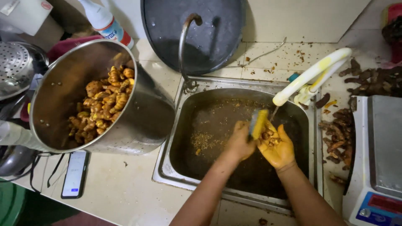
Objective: Washing and scrubbing turmeric roots in a sink using a brush and transferring them to a large pot.
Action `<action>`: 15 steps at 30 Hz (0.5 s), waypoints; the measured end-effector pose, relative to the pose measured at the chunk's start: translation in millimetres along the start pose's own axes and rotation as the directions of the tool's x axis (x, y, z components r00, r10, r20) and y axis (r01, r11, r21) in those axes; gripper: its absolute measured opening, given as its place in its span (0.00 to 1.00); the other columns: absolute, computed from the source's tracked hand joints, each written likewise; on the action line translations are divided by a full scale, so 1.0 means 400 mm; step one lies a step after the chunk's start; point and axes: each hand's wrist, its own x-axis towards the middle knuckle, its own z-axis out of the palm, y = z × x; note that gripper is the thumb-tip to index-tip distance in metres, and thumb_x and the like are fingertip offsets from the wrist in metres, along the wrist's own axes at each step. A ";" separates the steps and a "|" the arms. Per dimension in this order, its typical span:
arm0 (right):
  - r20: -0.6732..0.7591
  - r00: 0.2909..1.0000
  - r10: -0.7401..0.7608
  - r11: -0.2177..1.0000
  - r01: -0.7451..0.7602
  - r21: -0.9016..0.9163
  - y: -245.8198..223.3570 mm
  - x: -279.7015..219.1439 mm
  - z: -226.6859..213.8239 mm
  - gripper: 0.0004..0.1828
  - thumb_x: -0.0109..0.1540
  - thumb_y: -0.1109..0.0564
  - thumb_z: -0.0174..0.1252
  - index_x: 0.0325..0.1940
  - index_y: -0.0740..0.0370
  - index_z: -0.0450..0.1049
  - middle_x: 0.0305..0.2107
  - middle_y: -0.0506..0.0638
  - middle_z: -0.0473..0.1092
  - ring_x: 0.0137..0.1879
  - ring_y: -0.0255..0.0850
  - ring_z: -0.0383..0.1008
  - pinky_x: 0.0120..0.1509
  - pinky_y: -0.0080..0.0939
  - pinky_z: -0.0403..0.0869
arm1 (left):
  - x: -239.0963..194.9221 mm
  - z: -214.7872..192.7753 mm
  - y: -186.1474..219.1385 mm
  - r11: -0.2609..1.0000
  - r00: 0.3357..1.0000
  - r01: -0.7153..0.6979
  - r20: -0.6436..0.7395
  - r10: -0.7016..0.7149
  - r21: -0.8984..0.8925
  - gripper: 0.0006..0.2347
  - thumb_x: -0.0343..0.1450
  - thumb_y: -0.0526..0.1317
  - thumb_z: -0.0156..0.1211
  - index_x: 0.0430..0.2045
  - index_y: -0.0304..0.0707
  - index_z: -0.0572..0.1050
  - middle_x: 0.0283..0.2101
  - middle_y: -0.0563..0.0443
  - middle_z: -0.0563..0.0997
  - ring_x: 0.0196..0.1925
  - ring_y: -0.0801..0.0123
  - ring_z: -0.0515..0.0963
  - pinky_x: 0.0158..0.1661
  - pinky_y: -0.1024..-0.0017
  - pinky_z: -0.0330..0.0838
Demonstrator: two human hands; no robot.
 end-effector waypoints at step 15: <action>-0.133 0.951 -0.278 0.772 0.139 -0.620 0.246 -0.458 -0.177 0.29 0.65 0.51 0.46 0.70 0.60 0.65 0.63 0.59 0.68 0.67 0.56 0.67 0.73 0.59 0.64 | -0.201 0.109 0.048 0.947 0.974 -0.161 0.198 0.107 0.278 0.23 0.66 0.42 0.61 0.57 0.39 0.68 0.62 0.36 0.68 0.58 0.31 0.75 0.56 0.49 0.74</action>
